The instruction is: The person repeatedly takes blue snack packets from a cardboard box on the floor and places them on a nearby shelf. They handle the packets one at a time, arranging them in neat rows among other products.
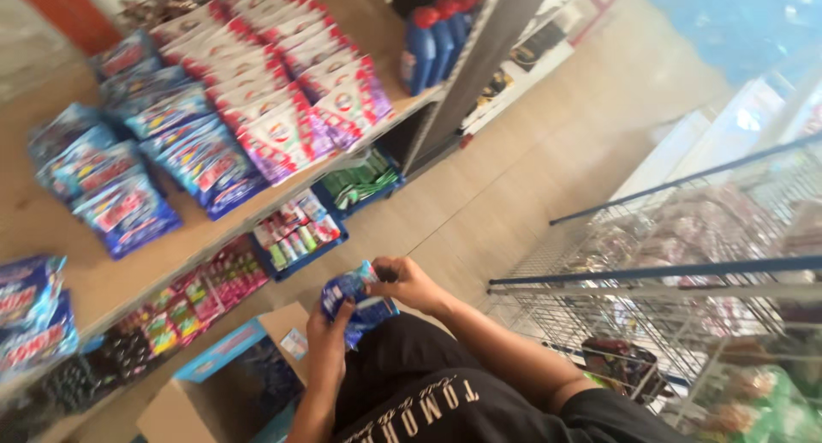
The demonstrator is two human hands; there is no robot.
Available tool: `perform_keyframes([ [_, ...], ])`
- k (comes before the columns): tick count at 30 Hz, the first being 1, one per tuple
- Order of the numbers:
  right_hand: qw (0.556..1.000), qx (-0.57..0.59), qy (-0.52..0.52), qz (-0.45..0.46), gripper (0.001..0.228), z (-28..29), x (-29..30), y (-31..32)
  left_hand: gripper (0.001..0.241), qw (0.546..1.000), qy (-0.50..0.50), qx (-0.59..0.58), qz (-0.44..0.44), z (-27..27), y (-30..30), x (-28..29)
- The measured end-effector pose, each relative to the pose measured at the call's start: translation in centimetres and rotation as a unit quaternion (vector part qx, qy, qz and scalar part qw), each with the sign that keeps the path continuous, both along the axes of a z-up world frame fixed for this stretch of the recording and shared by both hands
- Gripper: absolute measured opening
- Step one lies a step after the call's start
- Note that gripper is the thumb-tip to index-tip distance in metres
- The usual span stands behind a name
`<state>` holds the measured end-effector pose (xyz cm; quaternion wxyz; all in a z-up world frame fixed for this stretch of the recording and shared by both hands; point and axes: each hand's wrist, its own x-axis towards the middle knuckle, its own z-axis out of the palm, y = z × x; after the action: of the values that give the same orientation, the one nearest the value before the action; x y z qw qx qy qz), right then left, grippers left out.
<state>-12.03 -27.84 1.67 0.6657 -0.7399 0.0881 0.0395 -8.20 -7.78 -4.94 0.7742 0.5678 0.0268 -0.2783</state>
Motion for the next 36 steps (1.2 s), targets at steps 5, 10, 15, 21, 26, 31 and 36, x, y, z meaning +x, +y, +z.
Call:
perform_keyframes([
  [5,0.997,0.004,-0.043,0.066,0.022,1.2,-1.5,-1.0,0.036,0.999,0.023,-0.005,-0.029,0.8,0.3,-1.0],
  [10,0.994,0.092,0.012,0.057,0.022,1.3,-0.1,-1.1,0.038,1.0,0.022,-0.02,-0.008,0.5,-0.2,0.3],
  [15,0.995,0.056,-0.012,0.079,0.022,1.8,1.2,-4.4,0.026,0.998,-0.051,0.003,-0.038,0.3,-3.9,1.3],
  [21,0.992,-0.085,-0.045,0.085,0.024,4.8,2.3,-12.9,0.022,0.999,-0.019,0.02,-0.018,2.1,-12.8,3.5],
  [26,0.998,-0.019,-0.048,0.027,0.021,5.0,1.6,-19.6,0.021,0.996,-0.048,-0.005,-0.074,3.1,-20.4,4.5],
  [31,0.997,0.023,-0.078,-0.017,0.016,3.0,0.7,-24.7,0.023,0.992,-0.066,-0.014,-0.108,3.3,-25.9,4.8],
  [36,0.995,0.035,-0.086,-0.029,0.014,2.5,0.4,-29.2,0.027,0.987,-0.096,0.008,-0.126,3.0,-30.7,4.9],
])
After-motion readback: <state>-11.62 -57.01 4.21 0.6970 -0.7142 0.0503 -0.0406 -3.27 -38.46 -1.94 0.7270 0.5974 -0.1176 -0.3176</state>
